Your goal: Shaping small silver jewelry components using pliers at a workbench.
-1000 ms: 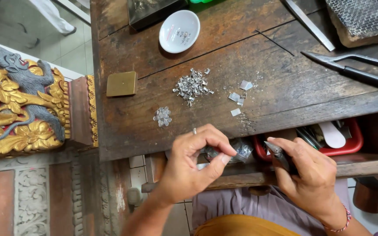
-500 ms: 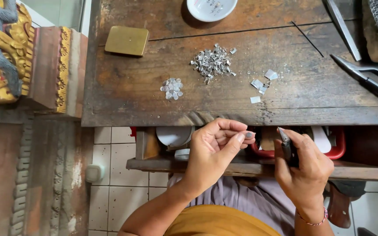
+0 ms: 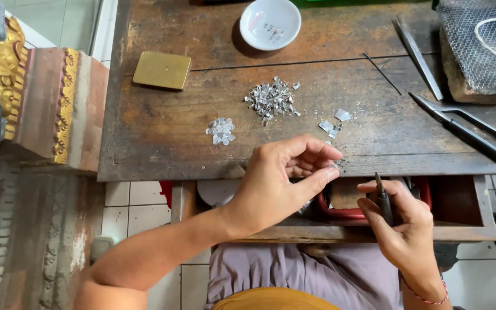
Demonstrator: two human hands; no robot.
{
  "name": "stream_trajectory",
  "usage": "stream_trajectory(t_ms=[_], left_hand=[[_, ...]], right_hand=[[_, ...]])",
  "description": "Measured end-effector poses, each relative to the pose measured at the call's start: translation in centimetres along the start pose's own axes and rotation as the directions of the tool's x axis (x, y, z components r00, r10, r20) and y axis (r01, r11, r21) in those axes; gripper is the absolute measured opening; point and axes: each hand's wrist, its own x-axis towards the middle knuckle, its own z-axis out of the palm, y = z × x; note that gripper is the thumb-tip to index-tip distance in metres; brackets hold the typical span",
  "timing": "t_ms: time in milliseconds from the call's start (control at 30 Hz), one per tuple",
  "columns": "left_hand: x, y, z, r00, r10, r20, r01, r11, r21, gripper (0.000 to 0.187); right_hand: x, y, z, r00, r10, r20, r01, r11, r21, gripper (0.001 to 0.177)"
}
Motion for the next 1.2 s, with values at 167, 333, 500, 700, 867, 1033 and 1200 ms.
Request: stream_trajectory(t_ms=[167, 333, 500, 700, 867, 1033, 1200], left_hand=[[3.7, -0.3, 0.3, 0.991, 0.113, 0.078, -0.119, 0.99, 0.07, 0.004], [3.7, -1.6, -0.2, 0.993, 0.076, 0.087, -0.077, 0.997, 0.017, 0.003], [3.2, -2.2, -1.1, 0.998, -0.034, 0.052, 0.04, 0.991, -0.127, 0.006], [3.5, -2.3, -1.3, 0.991, -0.115, 0.068, 0.129, 0.956, -0.263, 0.018], [3.5, -2.0, -1.5, 0.99, -0.115, 0.08, 0.129, 0.974, -0.187, 0.023], [3.2, -2.4, -1.3, 0.994, -0.096, 0.056, 0.102, 0.988, -0.113, 0.026], [2.8, -2.4, -1.1, 0.997, -0.059, 0.054, 0.065, 0.991, -0.115, 0.023]], right_hand=[[0.2, -0.3, 0.5, 0.998, 0.036, -0.043, -0.035, 0.999, 0.031, 0.018], [-0.4, -0.2, 2.3, 0.977, -0.19, -0.094, 0.162, 0.954, -0.251, 0.027], [-0.5, -0.6, 3.1, 0.952, -0.297, -0.079, 0.24, 0.879, -0.411, 0.026], [-0.2, -0.8, 3.2, 0.945, -0.318, -0.078, 0.259, 0.87, -0.419, 0.032], [-0.4, -0.4, 3.2, 0.942, -0.326, -0.078, 0.267, 0.87, -0.415, 0.034], [-0.4, -0.7, 3.3, 0.944, -0.319, -0.083, 0.256, 0.87, -0.421, 0.033], [-0.3, -1.2, 3.2, 0.958, -0.277, -0.08, 0.217, 0.875, -0.433, 0.031]])
